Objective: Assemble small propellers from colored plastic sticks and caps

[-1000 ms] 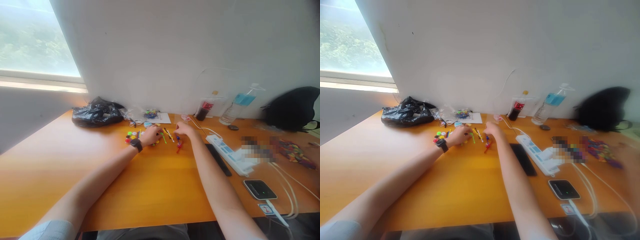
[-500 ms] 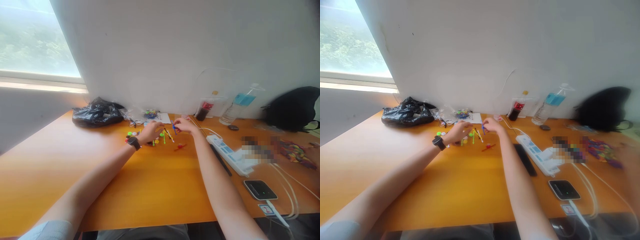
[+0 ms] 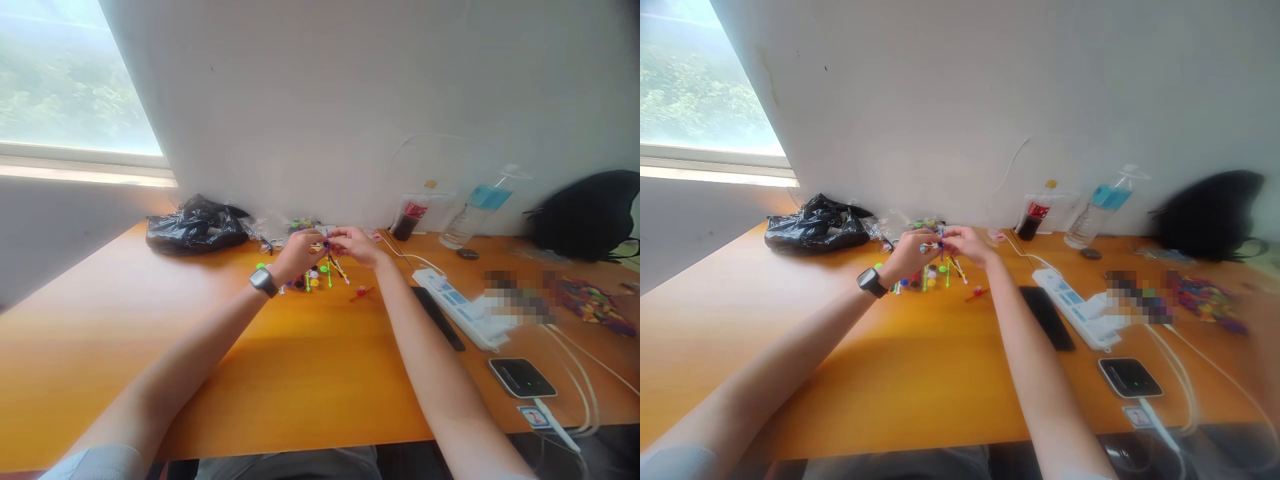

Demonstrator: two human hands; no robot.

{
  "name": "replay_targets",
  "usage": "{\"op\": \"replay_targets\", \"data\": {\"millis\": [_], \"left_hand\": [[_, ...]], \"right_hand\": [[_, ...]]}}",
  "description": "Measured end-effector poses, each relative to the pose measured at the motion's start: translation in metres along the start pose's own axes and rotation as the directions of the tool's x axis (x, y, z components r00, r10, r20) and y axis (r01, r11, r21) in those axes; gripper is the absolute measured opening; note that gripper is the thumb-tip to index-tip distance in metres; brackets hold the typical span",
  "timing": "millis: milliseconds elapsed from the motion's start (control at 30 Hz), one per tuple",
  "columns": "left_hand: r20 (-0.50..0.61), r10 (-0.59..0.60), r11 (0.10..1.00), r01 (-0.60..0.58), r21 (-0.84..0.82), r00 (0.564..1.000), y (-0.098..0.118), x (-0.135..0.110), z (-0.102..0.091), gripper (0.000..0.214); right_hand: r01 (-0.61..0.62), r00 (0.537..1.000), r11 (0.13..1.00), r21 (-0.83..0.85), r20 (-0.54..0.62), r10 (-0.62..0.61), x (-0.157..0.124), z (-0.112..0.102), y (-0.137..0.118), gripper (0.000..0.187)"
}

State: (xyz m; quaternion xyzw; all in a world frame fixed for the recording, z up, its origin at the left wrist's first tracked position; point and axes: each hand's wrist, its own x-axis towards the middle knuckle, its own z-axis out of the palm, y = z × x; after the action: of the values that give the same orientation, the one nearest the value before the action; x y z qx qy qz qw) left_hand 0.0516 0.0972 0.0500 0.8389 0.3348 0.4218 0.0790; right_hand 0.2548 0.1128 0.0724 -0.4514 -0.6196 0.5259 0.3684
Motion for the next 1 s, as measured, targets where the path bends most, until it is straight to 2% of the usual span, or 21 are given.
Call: {"op": "replay_targets", "data": {"millis": [133, 233, 333, 467, 567, 633, 733, 800, 900, 1000], "left_hand": [[0.046, -0.014, 1.0, 0.014, 0.01, 0.999, -0.002, 0.0, 0.001, 0.018], [0.063, 0.003, 1.0, -0.002, -0.013, 0.998, -0.003, -0.001, 0.002, 0.014], [0.088, 0.007, 0.997, 0.0, -0.075, 0.996, -0.003, -0.002, 0.003, 0.01], [0.168, -0.041, 0.987, 0.066, -0.149, 0.985, -0.005, -0.004, 0.004, 0.013], [0.262, -0.029, 0.981, 0.078, -0.177, 0.965, -0.009, -0.007, 0.007, 0.015], [0.331, 0.019, 0.988, 0.032, -0.148, 0.943, -0.011, -0.01, 0.01, 0.015], [0.402, 0.113, 0.993, -0.09, -0.076, 0.909, -0.009, -0.013, 0.015, 0.015], [0.441, 0.139, 0.99, -0.121, -0.068, 0.887, -0.006, -0.015, 0.019, 0.017], [0.491, 0.068, 0.997, -0.047, -0.055, 0.868, -0.003, -0.017, 0.024, 0.019], [0.504, -0.026, 0.999, 0.041, -0.019, 0.863, -0.005, -0.018, 0.028, 0.013]], "right_hand": [[0.027, 1.0, 0.994, -0.11, 0.011, -0.026, 0.002, 0.002, 0.004, 0.023], [0.033, 0.999, 0.983, -0.179, 0.048, -0.025, 0.001, 0.003, 0.006, 0.018], [0.011, 0.994, 0.976, -0.218, 0.105, 0.012, -0.001, 0.005, 0.007, 0.014], [-0.029, 0.98, 0.958, -0.285, 0.182, 0.084, 0.0, 0.007, 0.014, 0.014], [-0.08, 0.988, 0.86, -0.504, 0.073, 0.135, 0.004, 0.005, 0.023, 0.014], [-0.141, 0.985, 0.763, -0.631, -0.009, 0.174, 0.007, 0.003, 0.029, 0.013], [-0.211, 0.967, 0.661, -0.72, -0.053, 0.251, 0.011, -0.002, 0.036, 0.013], [-0.236, 0.957, 0.598, -0.766, -0.078, 0.279, 0.012, -0.005, 0.036, 0.013], [-0.236, 0.96, 0.53, -0.815, -0.11, 0.259, 0.007, -0.015, 0.027, 0.013], [-0.196, 0.955, 0.47, -0.86, -0.058, 0.293, -0.003, -0.032, 0.015, 0.027]]}}
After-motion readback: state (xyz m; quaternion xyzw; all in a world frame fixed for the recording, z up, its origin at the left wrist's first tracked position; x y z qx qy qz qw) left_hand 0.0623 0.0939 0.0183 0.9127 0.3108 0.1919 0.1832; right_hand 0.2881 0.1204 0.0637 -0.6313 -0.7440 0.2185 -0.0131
